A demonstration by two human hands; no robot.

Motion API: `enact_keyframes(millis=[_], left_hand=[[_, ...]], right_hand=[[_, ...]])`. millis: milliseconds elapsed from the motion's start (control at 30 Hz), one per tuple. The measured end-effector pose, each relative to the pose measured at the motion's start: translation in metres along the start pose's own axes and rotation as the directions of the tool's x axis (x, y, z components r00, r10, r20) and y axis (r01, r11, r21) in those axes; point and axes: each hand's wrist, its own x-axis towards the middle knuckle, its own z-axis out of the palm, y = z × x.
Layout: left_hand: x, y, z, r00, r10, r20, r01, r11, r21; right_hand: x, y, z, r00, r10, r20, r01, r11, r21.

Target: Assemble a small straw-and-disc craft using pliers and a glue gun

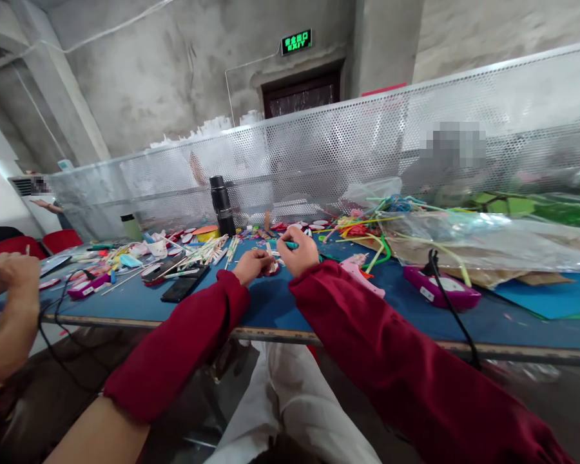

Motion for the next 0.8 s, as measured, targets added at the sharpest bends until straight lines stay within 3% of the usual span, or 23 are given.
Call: enact_keyframes(millis=[333, 533, 800], left_hand=[[0.039, 0.012, -0.006, 0.997, 0.074, -0.036, -0.075, 0.997, -0.009], [0.034, 0.002, -0.003, 0.992, 0.103, -0.078, -0.105, 0.994, -0.026], [0.029, -0.013, -0.003, 0.995, 0.088, -0.056, -0.089, 0.996, -0.002]], right_hand=[[0.043, -0.009, 0.007, 0.995, -0.093, -0.030, 0.093, 0.996, -0.011], [0.035, 0.003, 0.016, 0.998, -0.026, -0.052, 0.025, 1.000, -0.002], [0.021, 0.020, 0.018, 0.998, -0.029, -0.057, 0.032, 0.998, 0.060]])
